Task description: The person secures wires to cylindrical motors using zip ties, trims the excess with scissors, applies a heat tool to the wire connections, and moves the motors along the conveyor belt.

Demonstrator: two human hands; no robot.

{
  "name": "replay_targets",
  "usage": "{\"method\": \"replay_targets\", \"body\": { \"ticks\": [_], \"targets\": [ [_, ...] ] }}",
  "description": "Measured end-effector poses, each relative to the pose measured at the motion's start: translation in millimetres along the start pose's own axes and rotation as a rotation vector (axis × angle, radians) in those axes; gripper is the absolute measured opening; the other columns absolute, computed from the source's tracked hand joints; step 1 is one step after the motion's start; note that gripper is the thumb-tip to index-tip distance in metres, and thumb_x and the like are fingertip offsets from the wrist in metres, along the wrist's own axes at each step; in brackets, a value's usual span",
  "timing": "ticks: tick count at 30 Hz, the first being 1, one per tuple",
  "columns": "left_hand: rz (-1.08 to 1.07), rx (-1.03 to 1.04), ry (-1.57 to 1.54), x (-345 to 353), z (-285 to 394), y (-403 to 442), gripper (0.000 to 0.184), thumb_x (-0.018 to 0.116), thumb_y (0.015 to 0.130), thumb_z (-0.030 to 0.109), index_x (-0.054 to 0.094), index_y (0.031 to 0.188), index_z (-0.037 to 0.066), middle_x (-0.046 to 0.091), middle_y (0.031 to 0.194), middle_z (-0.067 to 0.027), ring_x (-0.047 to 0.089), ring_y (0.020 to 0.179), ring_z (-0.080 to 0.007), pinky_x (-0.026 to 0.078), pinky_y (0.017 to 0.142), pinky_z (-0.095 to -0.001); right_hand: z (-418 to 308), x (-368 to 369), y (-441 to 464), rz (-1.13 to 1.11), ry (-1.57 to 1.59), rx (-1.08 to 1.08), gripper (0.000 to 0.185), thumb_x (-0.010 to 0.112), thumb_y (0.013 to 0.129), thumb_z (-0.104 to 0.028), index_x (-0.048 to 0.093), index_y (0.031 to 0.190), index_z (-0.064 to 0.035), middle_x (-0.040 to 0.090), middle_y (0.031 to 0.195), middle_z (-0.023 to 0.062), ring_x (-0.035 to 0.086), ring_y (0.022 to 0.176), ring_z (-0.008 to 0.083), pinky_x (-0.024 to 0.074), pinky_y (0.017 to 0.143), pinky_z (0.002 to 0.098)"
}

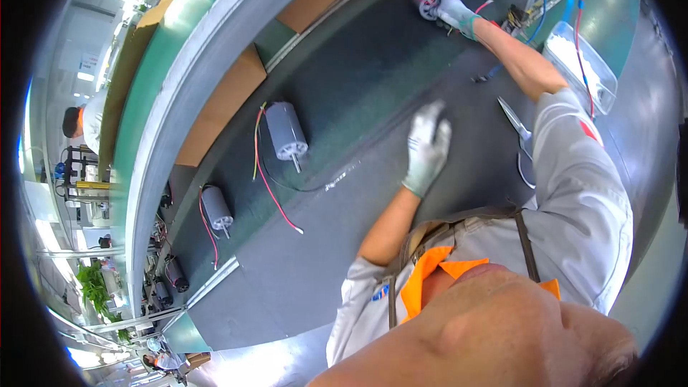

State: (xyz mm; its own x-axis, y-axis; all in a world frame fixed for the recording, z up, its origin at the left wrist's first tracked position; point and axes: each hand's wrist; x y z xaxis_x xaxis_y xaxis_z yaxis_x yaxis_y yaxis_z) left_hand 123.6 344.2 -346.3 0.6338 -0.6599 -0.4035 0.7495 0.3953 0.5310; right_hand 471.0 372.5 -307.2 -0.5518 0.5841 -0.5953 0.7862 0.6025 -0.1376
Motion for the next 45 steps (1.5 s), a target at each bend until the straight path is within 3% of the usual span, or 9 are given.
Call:
{"method": "replay_targets", "body": {
  "ticks": [4,8,16,26,29,33,36,40,45],
  "targets": [
    [0.472,-0.101,0.220,-18,-24,4,0.041,0.059,0.097,0.010,0.050,0.135,-0.003,0.052,0.135,-0.0205,0.050,0.127,-0.0347,0.037,0.111,-0.0409,18,26,-121,-0.478,0.460,-0.360,0.085,0.075,0.083,-0.008,0.027,0.153,-0.0023,0.061,0.095,0.0014,0.057,0.077,0.0071,0.0419,0.055,0.0190],
    [0.566,-0.139,0.295,-60,-34,-9,0.056,0.065,0.094,0.015,0.043,0.142,-0.003,0.041,0.144,-0.0239,0.043,0.130,-0.0383,0.032,0.112,-0.0449,-18,25,-295,-0.753,0.063,-0.264,0.074,0.061,0.091,-0.021,0.026,0.155,-0.0076,0.056,0.064,0.0064,0.058,0.055,0.0148,0.0467,0.051,0.0316],
    [0.252,-0.446,-0.190,-105,40,-101,0.029,0.067,0.088,0.009,0.066,0.115,-0.001,0.063,0.117,-0.0150,0.060,0.111,-0.0272,0.046,0.099,-0.0372,-45,71,-355,-0.215,-0.465,-1.028,0.073,0.067,0.085,-0.016,0.035,0.151,-0.0140,0.062,0.122,0.0197,0.059,0.116,0.0406,0.0513,0.093,0.0498],
    [0.273,-0.410,-0.040,-114,35,-133,0.032,0.051,0.099,0.014,0.059,0.126,-0.003,0.058,0.127,-0.0176,0.054,0.120,-0.0290,0.041,0.105,-0.0366,11,102,-386,-0.453,-0.161,-0.449,0.085,0.069,0.084,-0.024,0.025,0.153,-0.0010,0.060,0.121,0.0321,0.059,0.114,0.0438,0.0481,0.099,0.0468],
    [0.196,-0.477,0.222,-130,35,-157,0.061,0.041,0.107,0.046,0.044,0.144,-0.002,0.057,0.133,-0.0134,0.051,0.127,-0.0215,0.038,0.109,-0.0320,8,92,-384,-0.910,0.286,-0.026,0.061,0.068,0.086,-0.018,0.048,0.138,0.0073,0.068,0.086,0.0095,0.059,0.062,0.0105,0.0495,0.056,0.0258],
    [-0.120,-1.109,-0.448,-184,80,-146,0.087,0.036,0.097,0.070,0.040,0.149,0.001,0.054,0.138,-0.0116,0.053,0.124,-0.0208,0.041,0.105,-0.0316,-53,28,-384,-1.209,0.453,-0.040,0.035,0.065,0.087,-0.026,0.063,0.100,0.0068,0.062,0.069,0.0091,0.058,0.057,0.0137,0.0462,0.050,0.0308],
    [-0.212,-1.325,-0.273,-203,112,-103,0.085,0.038,0.093,0.078,0.060,0.127,0.003,0.066,0.109,-0.0087,0.063,0.088,-0.0141,0.050,0.074,-0.0281,-86,85,-401,-1.153,0.249,-0.921,0.025,0.061,0.081,-0.023,0.060,0.079,0.0014,0.056,0.063,0.0165,0.059,0.056,0.0271,0.0454,0.053,0.0420],
    [-0.623,-0.929,0.259,-195,102,-60,0.076,0.040,0.100,0.064,0.048,0.146,0.004,0.064,0.121,-0.0103,0.056,0.117,-0.0172,0.040,0.102,-0.0270,-99,238,-478,-1.107,0.134,-1.405,0.022,0.065,0.074,-0.019,0.067,0.078,0.0022,0.063,0.070,0.0222,0.060,0.063,0.0369,0.0492,0.060,0.0475],
    [-0.392,-1.315,0.207,-174,97,-67,0.052,0.044,0.100,0.063,0.055,0.085,0.014,0.051,0.069,0.0037,0.046,0.053,-0.0063,0.033,0.043,-0.0246,-99,203,-471,-1.323,0.034,-1.263,0.039,0.065,0.087,-0.031,0.066,0.102,0.0051,0.068,0.098,0.0264,0.067,0.092,0.0388,0.0516,0.083,0.0477]
  ]
}}
Point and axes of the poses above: each hand's wrist, its own y-axis towards the middle knuckle, its own x-axis out of the palm, z = x × y
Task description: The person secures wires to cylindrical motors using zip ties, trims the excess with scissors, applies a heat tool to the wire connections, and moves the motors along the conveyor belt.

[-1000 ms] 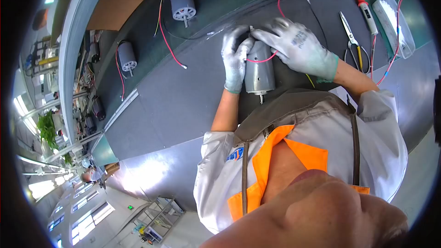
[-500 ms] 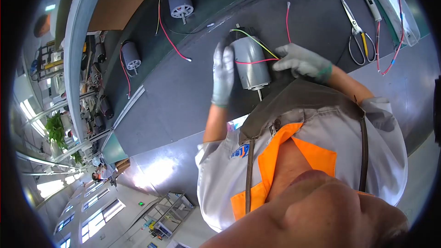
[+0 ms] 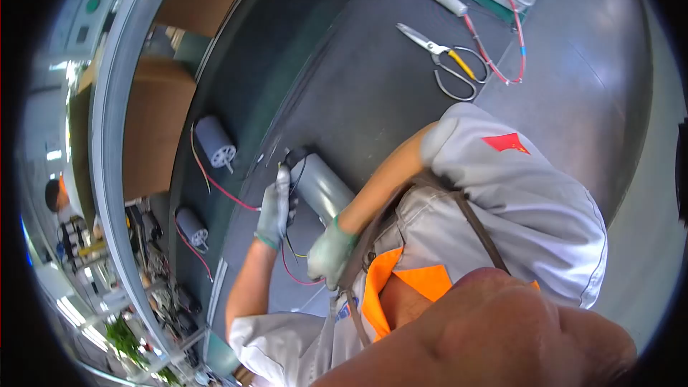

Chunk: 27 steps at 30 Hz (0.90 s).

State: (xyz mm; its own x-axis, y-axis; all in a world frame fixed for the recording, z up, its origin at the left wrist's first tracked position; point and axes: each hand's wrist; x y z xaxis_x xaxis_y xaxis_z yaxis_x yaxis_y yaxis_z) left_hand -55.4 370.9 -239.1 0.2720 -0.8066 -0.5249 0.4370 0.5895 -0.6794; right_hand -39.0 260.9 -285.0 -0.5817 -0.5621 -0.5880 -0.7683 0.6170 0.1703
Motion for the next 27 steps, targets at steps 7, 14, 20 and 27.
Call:
{"method": "replay_targets", "body": {
  "ticks": [7,14,20,27],
  "targets": [
    [0.120,0.107,-0.484,29,-39,17,0.045,0.050,0.100,0.059,0.045,0.077,0.020,0.037,0.059,0.0080,0.031,0.045,-0.0041,0.025,0.039,-0.0224,-52,-115,-367,1.134,0.050,0.618,0.038,0.065,0.093,-0.031,0.069,0.119,-0.0040,0.070,0.110,0.0109,0.064,0.099,0.0193,0.0527,0.087,0.0323],
    [0.065,0.148,-0.561,64,-19,26,0.044,0.048,0.102,0.054,0.046,0.077,0.018,0.036,0.060,0.0101,0.031,0.046,-0.0021,0.023,0.040,-0.0222,-30,-146,-569,2.042,-0.208,1.259,0.023,0.063,0.092,-0.023,0.074,0.098,-0.0043,0.071,0.076,0.0044,0.066,0.064,0.0105,0.0526,0.056,0.0257],
    [-0.009,0.208,-0.544,78,0,35,0.040,0.051,0.104,0.045,0.061,0.098,0.006,0.056,0.079,0.0032,0.048,0.060,-0.0048,0.038,0.049,-0.0232,108,-165,-652,1.330,-0.915,1.957,0.027,0.067,0.079,-0.031,0.077,0.087,-0.0074,0.071,0.088,0.0238,0.070,0.081,0.0403,0.0554,0.075,0.0490],
    [0.020,0.356,-0.289,80,10,43,0.039,0.053,0.104,0.042,0.058,0.082,0.010,0.042,0.067,0.0100,0.033,0.054,-0.0014,0.026,0.046,-0.0237,45,-163,-588,1.467,-1.006,1.645,0.020,0.069,0.080,-0.024,0.075,0.089,-0.0068,0.070,0.089,0.0231,0.070,0.084,0.0383,0.0540,0.077,0.0476]
  ]
}}
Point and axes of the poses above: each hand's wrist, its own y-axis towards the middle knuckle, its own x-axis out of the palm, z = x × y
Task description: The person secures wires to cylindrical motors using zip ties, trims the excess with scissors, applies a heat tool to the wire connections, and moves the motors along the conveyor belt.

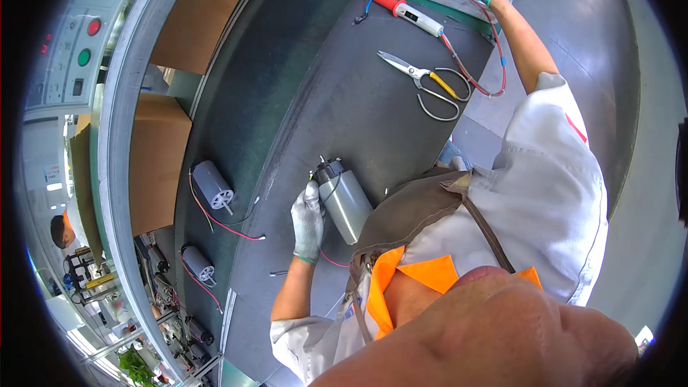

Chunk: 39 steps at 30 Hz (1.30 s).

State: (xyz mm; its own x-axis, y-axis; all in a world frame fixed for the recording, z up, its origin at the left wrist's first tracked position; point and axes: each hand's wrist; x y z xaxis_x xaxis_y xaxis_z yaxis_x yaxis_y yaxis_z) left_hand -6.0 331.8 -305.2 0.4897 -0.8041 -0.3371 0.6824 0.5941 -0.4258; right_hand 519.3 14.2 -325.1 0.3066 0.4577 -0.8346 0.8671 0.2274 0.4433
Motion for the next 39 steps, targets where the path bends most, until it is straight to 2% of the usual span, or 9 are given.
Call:
{"method": "replay_targets", "body": {
  "ticks": [3,5,6,9,17,22,30,33,39],
  "targets": [
    [-0.126,-0.043,0.008,1,17,1,0.039,0.055,0.103,0.044,0.060,0.087,0.010,0.042,0.067,0.0101,0.034,0.056,-0.0012,0.027,0.046,-0.0223,-17,-45,-1,0.008,0.285,0.140,0.021,0.073,0.083,-0.023,0.073,0.093,-0.0045,0.071,0.083,0.0156,0.067,0.074,0.0277,0.0516,0.073,0.0373],
    [-0.198,-0.077,0.106,-3,41,-2,0.042,0.053,0.101,0.051,0.058,0.086,0.013,0.042,0.065,0.0104,0.034,0.052,-0.0007,0.025,0.044,-0.0215,3,-45,4,0.040,1.096,-0.094,0.017,0.074,0.086,-0.017,0.073,0.095,-0.0027,0.069,0.076,0.0035,0.060,0.071,0.0111,0.0489,0.067,0.0278],
    [-0.264,-0.120,0.207,-5,52,-4,0.045,0.052,0.099,0.058,0.056,0.084,0.016,0.041,0.063,0.0106,0.033,0.048,-0.0003,0.024,0.041,-0.0207,-15,-62,1,0.074,0.845,0.126,0.016,0.074,0.088,-0.016,0.073,0.096,-0.0025,0.068,0.077,0.0003,0.059,0.073,0.0072,0.0480,0.066,0.0250],
    [-0.319,-0.227,0.369,-15,81,-5,0.048,0.055,0.096,0.059,0.064,0.090,0.013,0.048,0.062,0.0078,0.040,0.047,-0.0020,0.029,0.041,-0.0206,-84,-144,-42,-0.132,0.921,0.192,0.021,0.071,0.092,-0.019,0.071,0.106,-0.0026,0.068,0.082,-0.0003,0.061,0.075,0.0074,0.0491,0.067,0.0233],
    [-0.418,-0.229,0.167,-33,93,-15,0.033,0.061,0.096,0.042,0.067,0.087,0.011,0.055,0.064,0.0048,0.049,0.054,-0.0056,0.037,0.047,-0.0233,-160,-66,-133,-0.833,1.749,0.141,0.029,0.068,0.094,-0.015,0.060,0.115,0.0022,0.069,0.091,0.0071,0.068,0.076,0.0102,0.0573,0.062,0.0258],
    [-0.434,-0.254,0.154,-39,90,-15,0.035,0.060,0.097,0.043,0.062,0.080,0.013,0.053,0.063,0.0041,0.050,0.053,-0.0062,0.037,0.045,-0.0224,-218,-30,-174,-1.205,1.746,0.172,0.035,0.068,0.094,-0.015,0.059,0.123,0.0024,0.069,0.100,0.0078,0.068,0.079,0.0112,0.0575,0.063,0.0249],
    [-0.356,-0.239,0.068,-40,80,-14,0.028,0.062,0.096,0.038,0.065,0.095,0.010,0.057,0.070,0.0038,0.050,0.055,-0.0042,0.037,0.045,-0.0206,-219,-76,-168,-0.764,1.168,-0.119,0.022,0.069,0.092,-0.008,0.072,0.112,-0.0027,0.069,0.088,0.0004,0.054,0.068,0.0013,0.0406,0.053,0.0172],
    [-0.455,-0.218,0.123,-46,83,-10,0.030,0.061,0.096,0.038,0.067,0.098,0.009,0.058,0.070,0.0035,0.049,0.053,-0.0036,0.035,0.044,-0.0201,-201,-80,-168,-1.111,1.688,-0.055,0.029,0.070,0.089,-0.018,0.067,0.108,0.0037,0.072,0.097,0.0143,0.070,0.080,0.0119,0.0546,0.063,0.0209],
    [-0.393,-0.236,0.105,-45,78,-11,0.034,0.059,0.097,0.042,0.068,0.099,0.009,0.058,0.068,0.0020,0.050,0.050,-0.0043,0.035,0.042,-0.0199,-257,-61,-251,-1.457,1.677,-0.030,0.020,0.065,0.088,-0.008,0.066,0.105,0.0034,0.070,0.100,0.0124,0.070,0.089,0.0192,0.0573,0.075,0.0329]
  ]
}}
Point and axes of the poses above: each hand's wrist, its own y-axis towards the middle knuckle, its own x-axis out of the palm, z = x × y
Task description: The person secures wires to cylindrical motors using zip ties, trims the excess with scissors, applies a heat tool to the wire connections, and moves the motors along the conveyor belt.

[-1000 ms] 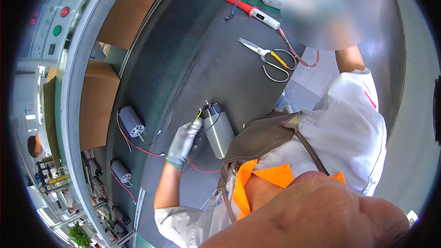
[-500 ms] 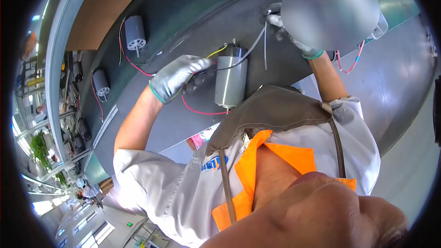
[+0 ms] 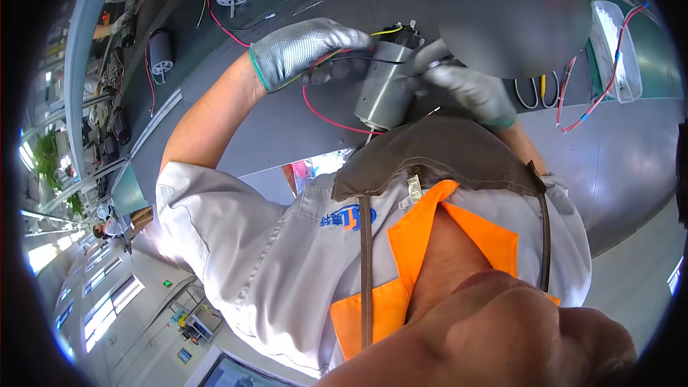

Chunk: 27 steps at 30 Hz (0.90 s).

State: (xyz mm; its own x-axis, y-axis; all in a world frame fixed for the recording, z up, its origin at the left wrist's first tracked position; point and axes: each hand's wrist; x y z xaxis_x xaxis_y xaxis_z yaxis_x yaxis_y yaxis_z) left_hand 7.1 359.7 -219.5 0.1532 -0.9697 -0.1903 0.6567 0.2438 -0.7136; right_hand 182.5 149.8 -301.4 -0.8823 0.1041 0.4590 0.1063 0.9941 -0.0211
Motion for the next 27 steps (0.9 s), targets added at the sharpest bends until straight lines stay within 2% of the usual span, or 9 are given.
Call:
{"method": "replay_targets", "body": {
  "ticks": [1,3,7,8,12,15,17,18,27],
  "targets": [
    [0.020,0.000,0.008,1,-3,1,0.036,0.057,0.098,0.044,0.068,0.099,0.010,0.058,0.067,0.0016,0.050,0.050,-0.0045,0.036,0.042,-0.0198,10,7,4,0.003,-0.236,-0.072,0.018,0.065,0.088,-0.005,0.067,0.105,0.0001,0.070,0.101,0.0110,0.069,0.087,0.0205,0.0563,0.078,0.0331],
    [0.035,-0.040,0.005,4,1,-2,0.038,0.054,0.099,0.045,0.068,0.100,0.010,0.059,0.067,0.0012,0.050,0.050,-0.0045,0.036,0.042,-0.0198,30,4,17,-0.085,-1.117,-0.744,0.019,0.068,0.083,-0.005,0.067,0.101,-0.0046,0.069,0.103,0.0089,0.069,0.087,0.0272,0.0567,0.075,0.0380],
    [0.106,-0.071,0.032,18,-6,9,0.044,0.046,0.102,0.050,0.068,0.103,0.011,0.059,0.067,0.0006,0.051,0.050,-0.0050,0.037,0.041,-0.0203,29,9,18,-0.203,-1.432,-0.765,0.028,0.067,0.073,-0.005,0.065,0.101,-0.0080,0.068,0.109,0.0068,0.067,0.090,0.0277,0.0572,0.070,0.0389],
    [0.140,0.001,0.015,18,-15,16,0.043,0.053,0.100,0.044,0.069,0.096,0.004,0.059,0.072,-0.0006,0.055,0.059,-0.0099,0.042,0.048,-0.0283,29,10,18,-0.197,-1.434,-0.770,0.029,0.066,0.072,-0.006,0.066,0.101,-0.0081,0.068,0.110,0.0067,0.067,0.091,0.0276,0.0574,0.070,0.0395],
    [0.349,0.154,-0.179,32,-37,43,0.021,0.065,0.094,0.021,0.070,0.097,0.000,0.062,0.075,0.0005,0.056,0.062,-0.0066,0.045,0.051,-0.0262,33,8,24,-0.157,-1.375,-0.743,0.029,0.066,0.077,-0.007,0.067,0.106,-0.0089,0.068,0.110,0.0094,0.068,0.089,0.0283,0.0573,0.070,0.0386],
    [0.463,0.273,-0.308,51,-35,53,0.020,0.067,0.093,0.017,0.070,0.098,-0.002,0.064,0.077,-0.0003,0.057,0.063,-0.0052,0.046,0.053,-0.0240,38,2,26,0.035,-0.874,-0.685,0.027,0.064,0.087,-0.007,0.068,0.114,-0.0102,0.069,0.112,0.0067,0.068,0.088,0.0215,0.0554,0.074,0.0331],
    [0.445,0.312,-0.242,56,-32,53,0.017,0.069,0.091,0.012,0.072,0.099,-0.003,0.067,0.079,-0.0015,0.059,0.067,-0.0051,0.049,0.057,-0.0234,16,7,26,0.249,-0.158,-0.031,0.027,0.062,0.094,-0.008,0.068,0.120,-0.0065,0.071,0.106,0.0044,0.066,0.079,0.0112,0.0520,0.070,0.0264],
    [0.476,0.353,-0.229,62,-32,58,0.018,0.069,0.091,0.011,0.072,0.101,-0.003,0.069,0.080,-0.0020,0.060,0.068,-0.0050,0.050,0.059,-0.0232,16,6,31,0.319,-0.130,-0.080,0.030,0.061,0.095,-0.008,0.064,0.125,-0.0036,0.070,0.096,0.0004,0.060,0.074,0.0031,0.0481,0.063,0.0202],
    [0.536,0.527,-0.139,75,-34,73,0.018,0.071,0.090,0.009,0.073,0.102,-0.004,0.073,0.086,-0.0058,0.063,0.075,-0.0060,0.053,0.067,-0.0237,7,0,40,0.383,-0.136,-0.088,0.047,0.063,0.094,-0.007,0.054,0.139,-0.0029,0.064,0.085,-0.0012,0.055,0.065,0.0019,0.0425,0.052,0.0170]
  ]
}}
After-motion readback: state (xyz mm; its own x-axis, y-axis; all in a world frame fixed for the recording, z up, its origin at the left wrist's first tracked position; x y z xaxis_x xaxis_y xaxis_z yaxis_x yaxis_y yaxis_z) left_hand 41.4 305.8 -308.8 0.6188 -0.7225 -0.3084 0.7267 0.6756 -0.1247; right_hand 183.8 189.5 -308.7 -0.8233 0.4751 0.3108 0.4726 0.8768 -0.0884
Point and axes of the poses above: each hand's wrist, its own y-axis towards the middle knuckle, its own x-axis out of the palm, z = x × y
